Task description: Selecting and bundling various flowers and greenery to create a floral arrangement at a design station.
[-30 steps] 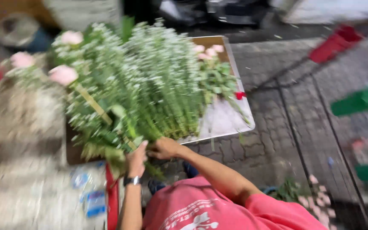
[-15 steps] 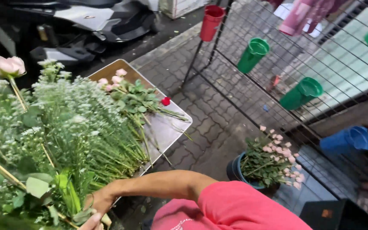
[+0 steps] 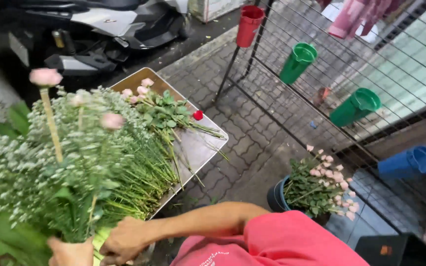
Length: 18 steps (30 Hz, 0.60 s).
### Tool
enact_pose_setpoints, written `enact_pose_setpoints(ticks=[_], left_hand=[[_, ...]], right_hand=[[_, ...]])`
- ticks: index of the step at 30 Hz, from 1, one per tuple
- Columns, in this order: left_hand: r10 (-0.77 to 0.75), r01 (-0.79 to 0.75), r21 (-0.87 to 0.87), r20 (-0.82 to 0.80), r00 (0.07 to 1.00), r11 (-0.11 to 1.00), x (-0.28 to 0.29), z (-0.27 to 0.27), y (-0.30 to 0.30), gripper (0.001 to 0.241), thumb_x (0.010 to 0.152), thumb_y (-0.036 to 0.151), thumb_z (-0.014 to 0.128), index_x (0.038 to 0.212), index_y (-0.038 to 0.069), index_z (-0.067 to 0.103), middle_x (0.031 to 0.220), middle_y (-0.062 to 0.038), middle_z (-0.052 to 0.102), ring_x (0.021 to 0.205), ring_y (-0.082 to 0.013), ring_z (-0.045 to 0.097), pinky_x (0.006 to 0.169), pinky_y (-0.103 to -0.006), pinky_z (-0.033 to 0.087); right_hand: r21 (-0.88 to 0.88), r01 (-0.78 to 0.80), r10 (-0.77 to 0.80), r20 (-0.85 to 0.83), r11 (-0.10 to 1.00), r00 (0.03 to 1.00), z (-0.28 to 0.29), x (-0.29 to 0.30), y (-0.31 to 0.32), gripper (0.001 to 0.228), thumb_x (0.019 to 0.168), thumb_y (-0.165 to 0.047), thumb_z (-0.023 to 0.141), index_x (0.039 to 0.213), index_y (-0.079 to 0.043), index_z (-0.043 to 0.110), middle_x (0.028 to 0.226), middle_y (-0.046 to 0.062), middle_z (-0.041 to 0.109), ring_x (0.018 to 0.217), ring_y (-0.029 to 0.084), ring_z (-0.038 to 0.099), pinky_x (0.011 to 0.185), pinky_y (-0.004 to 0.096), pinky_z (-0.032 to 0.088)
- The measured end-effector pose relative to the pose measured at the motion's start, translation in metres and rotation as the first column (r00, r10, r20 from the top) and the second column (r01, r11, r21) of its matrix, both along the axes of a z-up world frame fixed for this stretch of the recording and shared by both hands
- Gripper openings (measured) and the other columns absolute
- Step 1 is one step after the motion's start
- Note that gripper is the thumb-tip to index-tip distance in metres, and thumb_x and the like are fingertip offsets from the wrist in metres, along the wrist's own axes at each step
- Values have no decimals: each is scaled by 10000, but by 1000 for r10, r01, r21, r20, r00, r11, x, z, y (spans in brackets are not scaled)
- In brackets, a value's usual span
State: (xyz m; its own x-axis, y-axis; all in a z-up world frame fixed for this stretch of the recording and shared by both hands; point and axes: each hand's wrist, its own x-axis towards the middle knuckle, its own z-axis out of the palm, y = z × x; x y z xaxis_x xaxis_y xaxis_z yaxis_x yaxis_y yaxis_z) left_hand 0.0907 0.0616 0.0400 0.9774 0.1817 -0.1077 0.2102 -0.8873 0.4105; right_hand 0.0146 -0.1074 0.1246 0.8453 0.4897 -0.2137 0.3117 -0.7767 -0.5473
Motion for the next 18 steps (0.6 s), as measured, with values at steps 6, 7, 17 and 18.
enact_pose_setpoints(ticks=[6,7,17,18], left_hand=[[116,-81,233,-140,983,969,-49,74,-34,421,988,546,498,1217,205,594,984,-256,749,901,-454,736,748,-560,561],[188,-143,262,-155,970,954,-51,69,-31,421,988,546,498,1217,205,594,984,-256,749,901,-454,736,748,-560,561],[-125,98,132,213,969,986,-117,24,-5,457,898,349,595,1184,-7,579,928,-223,647,919,-406,642,828,-496,524],[-72,74,-71,24,997,995,-125,4,-4,746,855,524,701,1272,-81,572,1268,-289,611,1255,-481,551,1083,-510,455]], right_hand=[[-572,80,558,817,817,142,34,70,50,311,887,-21,504,849,-36,812,872,181,759,1014,491,688,1025,769,420],[-549,11,544,830,836,120,33,85,60,311,887,-21,504,849,-36,812,872,181,759,1014,491,688,1025,769,420],[-817,-323,677,109,479,728,-32,122,176,393,1041,-208,414,1376,-247,615,1566,-41,495,1547,258,245,1074,864,13],[-832,-347,635,8,433,773,-27,102,184,429,1065,-209,356,1442,-259,553,1622,-46,422,1559,221,239,1105,835,33]])
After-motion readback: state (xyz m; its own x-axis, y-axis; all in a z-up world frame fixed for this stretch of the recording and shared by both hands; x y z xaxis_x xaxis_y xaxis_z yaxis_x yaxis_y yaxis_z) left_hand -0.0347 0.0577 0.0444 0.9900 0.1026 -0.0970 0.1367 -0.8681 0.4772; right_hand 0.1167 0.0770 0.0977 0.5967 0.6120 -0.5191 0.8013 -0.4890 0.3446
